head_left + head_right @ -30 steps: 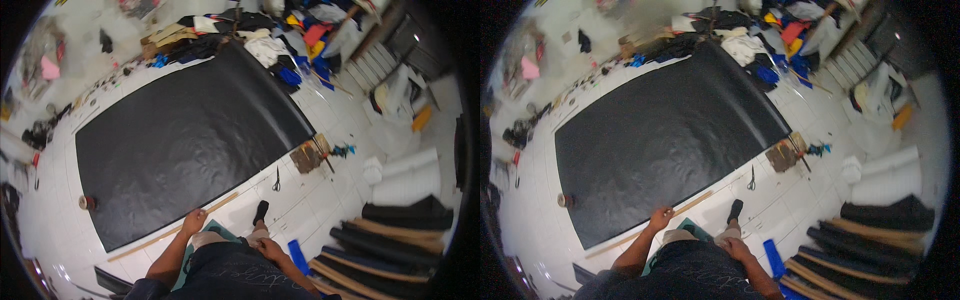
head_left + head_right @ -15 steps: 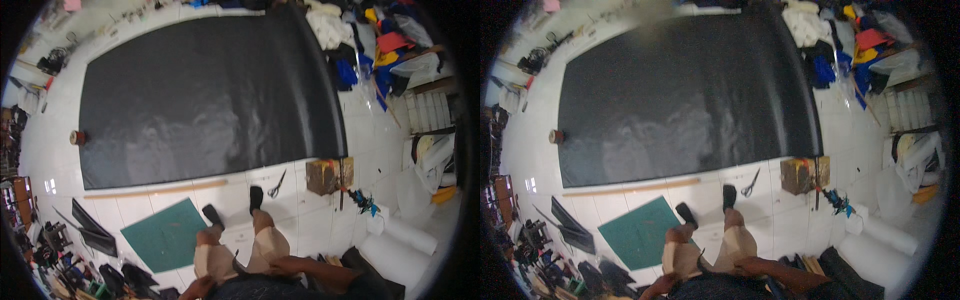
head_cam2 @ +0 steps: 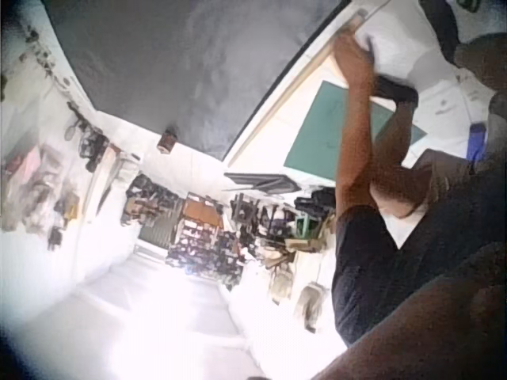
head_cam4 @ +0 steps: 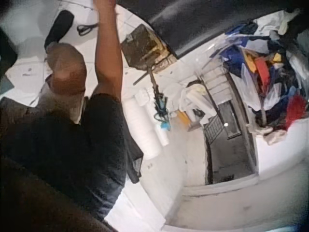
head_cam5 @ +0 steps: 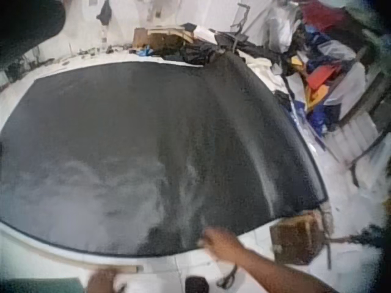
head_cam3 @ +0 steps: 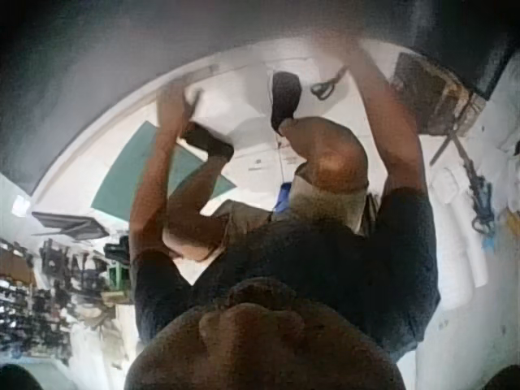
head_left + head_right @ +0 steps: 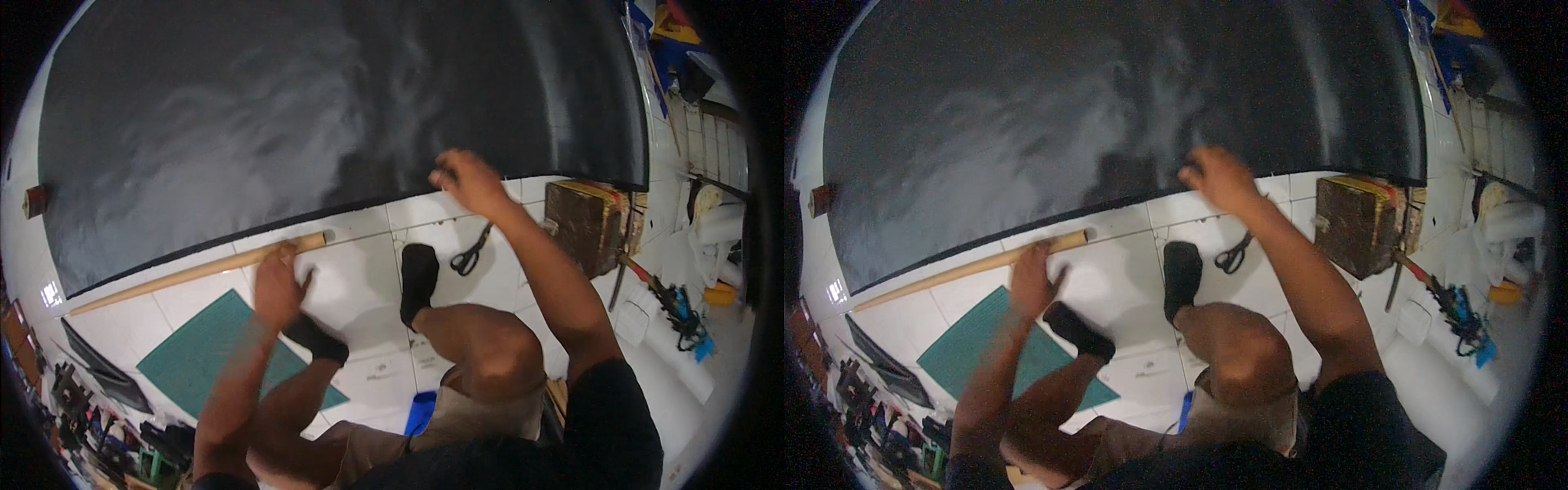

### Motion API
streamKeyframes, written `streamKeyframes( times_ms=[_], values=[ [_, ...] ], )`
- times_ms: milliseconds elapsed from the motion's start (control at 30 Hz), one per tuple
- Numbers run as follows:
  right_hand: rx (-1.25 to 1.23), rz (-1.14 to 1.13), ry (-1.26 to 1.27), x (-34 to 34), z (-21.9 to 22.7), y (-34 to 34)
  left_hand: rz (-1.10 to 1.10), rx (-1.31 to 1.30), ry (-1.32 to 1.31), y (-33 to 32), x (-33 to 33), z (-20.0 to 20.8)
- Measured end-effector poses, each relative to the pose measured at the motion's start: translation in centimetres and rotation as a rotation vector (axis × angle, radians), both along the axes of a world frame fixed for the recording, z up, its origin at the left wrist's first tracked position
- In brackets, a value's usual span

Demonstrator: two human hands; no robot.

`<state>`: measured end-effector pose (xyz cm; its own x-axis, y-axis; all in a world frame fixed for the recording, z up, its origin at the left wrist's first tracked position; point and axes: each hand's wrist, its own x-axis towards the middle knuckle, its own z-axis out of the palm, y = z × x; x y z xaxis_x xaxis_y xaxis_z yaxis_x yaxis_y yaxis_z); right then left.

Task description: The person cuts a large sheet of black fabric using shears, then rolls up the cut section and uses a heavy cylindrical weight to hold the remaining fabric in place on the floor.

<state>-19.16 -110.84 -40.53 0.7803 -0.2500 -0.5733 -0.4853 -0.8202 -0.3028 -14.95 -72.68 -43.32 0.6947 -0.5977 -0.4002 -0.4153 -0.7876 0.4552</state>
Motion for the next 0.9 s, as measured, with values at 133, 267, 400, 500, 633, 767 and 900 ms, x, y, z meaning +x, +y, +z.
streamKeyframes(
  times_ms=[133,267,400,500,633,767,900],
  values=[
    [-0.361,-0.166,-0.08,0.7,-9.8,-4.7,0.23,0.096,-0.337,1.4,6.0,-10.4],
    [-0.458,-0.212,0.097,-0.5,-15.1,-5.5,0.397,0.194,-0.418,1.6,6.3,-15.9],
    [-0.428,-0.222,-0.003,-1.1,-16.2,-7.1,0.435,0.164,-0.442,1.0,6.6,-18.4],
    [-0.41,-0.216,-0.016,-1.0,-17.0,-7.1,0.446,0.151,-0.449,1.1,6.6,-19.1],
    [-0.444,-0.208,-0.076,0.2,-16.8,-6.0,0.437,0.189,-0.428,2.2,6.6,-19.5],
    [-0.406,0.081,-0.474,1.7,-17.2,0.8,0.483,0.176,-0.376,3.8,6.6,-19.0],
    [-0.151,0.484,-0.504,3.1,-14.4,10.8,0.454,0.118,-0.331,1.6,8.5,-17.4]
  ],
)
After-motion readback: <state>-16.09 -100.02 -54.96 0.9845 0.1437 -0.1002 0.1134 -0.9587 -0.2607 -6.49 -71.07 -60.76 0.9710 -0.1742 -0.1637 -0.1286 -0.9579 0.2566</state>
